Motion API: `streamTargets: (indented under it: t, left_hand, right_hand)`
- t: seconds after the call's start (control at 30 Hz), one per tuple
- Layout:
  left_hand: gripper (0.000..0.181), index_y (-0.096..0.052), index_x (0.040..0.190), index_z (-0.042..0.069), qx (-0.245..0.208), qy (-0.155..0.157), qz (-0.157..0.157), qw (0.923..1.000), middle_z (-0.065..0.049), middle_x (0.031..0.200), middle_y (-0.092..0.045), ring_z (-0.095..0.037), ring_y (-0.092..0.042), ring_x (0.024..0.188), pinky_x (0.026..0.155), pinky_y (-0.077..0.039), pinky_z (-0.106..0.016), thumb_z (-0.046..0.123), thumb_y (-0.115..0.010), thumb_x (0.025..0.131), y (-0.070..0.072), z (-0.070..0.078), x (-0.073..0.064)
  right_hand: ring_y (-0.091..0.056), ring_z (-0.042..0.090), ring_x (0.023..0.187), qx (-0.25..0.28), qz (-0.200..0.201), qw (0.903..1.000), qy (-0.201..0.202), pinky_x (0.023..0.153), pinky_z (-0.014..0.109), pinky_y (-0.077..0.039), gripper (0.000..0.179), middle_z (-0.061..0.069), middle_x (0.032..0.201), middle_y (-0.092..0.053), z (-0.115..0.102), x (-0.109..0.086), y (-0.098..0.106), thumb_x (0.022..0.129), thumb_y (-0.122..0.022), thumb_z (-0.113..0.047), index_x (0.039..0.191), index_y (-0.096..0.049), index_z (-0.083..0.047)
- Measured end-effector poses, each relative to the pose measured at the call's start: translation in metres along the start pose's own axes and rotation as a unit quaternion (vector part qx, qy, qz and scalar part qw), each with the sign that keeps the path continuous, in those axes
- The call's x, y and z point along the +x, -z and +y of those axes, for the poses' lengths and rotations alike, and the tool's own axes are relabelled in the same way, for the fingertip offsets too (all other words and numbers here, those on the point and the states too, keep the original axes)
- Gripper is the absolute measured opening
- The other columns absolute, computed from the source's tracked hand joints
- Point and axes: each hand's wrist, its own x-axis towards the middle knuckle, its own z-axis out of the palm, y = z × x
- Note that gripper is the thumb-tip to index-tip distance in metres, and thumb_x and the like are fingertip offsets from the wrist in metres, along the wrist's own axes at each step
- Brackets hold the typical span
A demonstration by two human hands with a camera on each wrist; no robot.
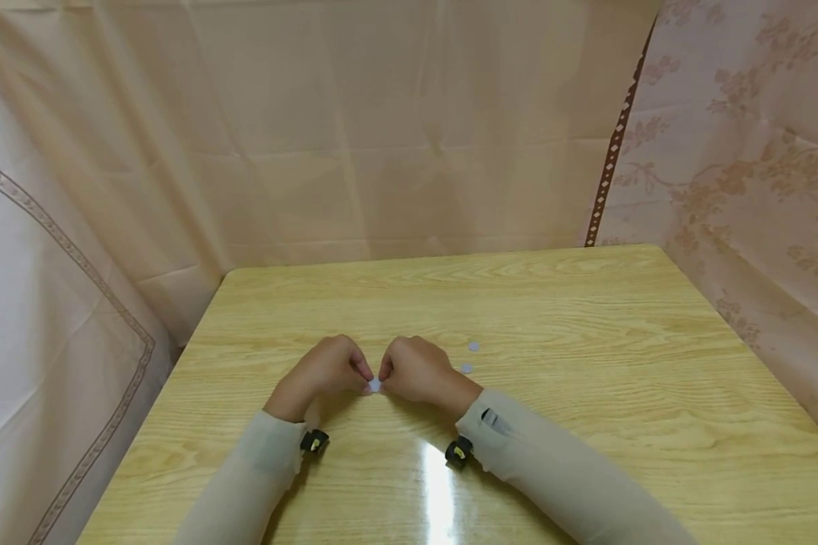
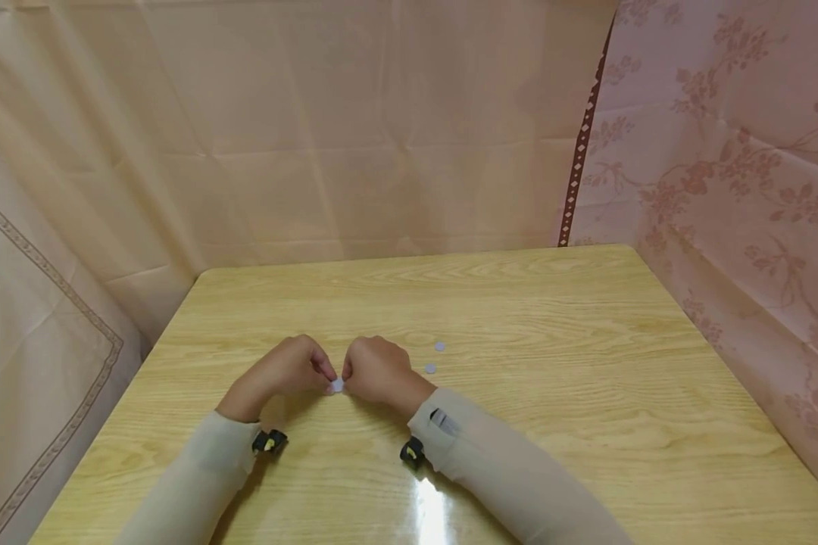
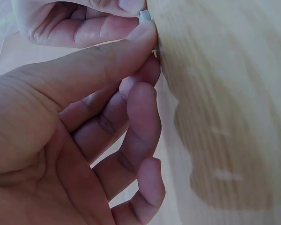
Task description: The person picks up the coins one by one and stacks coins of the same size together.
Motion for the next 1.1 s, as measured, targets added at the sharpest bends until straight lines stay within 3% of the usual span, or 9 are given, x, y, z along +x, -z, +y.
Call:
streamTargets:
  t: [0.43,1.1]
  left_hand:
    - [0.01,-0.081,0.078,0.015,-0.004,0.024,0.012,0.9996,0.005,0.084,-0.077,-0.014,-0.067,0.084,0.083,-0.057,-0.04,0.012,-0.09,0.079,0.013,-0.015,-0.002]
    - [0.012,-0.08,0.076,0.015,-0.012,0.061,0.016,0.998,0.005,0.082,-0.076,-0.017,-0.067,0.082,0.076,-0.054,-0.035,0.013,-0.092,0.077,0.016,-0.015,-0.001]
  right_hand:
    - [-0.061,0.007,0.065,-0.01,0.014,0.9997,-0.017,0.052,0.028,-0.051,0.007,-0.015,0.08,-0.072,-0.013,0.018,-0.005,0.086,-0.083,-0.024,0.079,-0.08,-0.025]
    - [-0.062,0.009,0.071,-0.014,0.004,0.999,-0.041,0.056,0.031,-0.05,0.004,-0.015,0.086,-0.074,-0.012,0.019,-0.006,0.085,-0.084,-0.031,0.085,-0.081,-0.029]
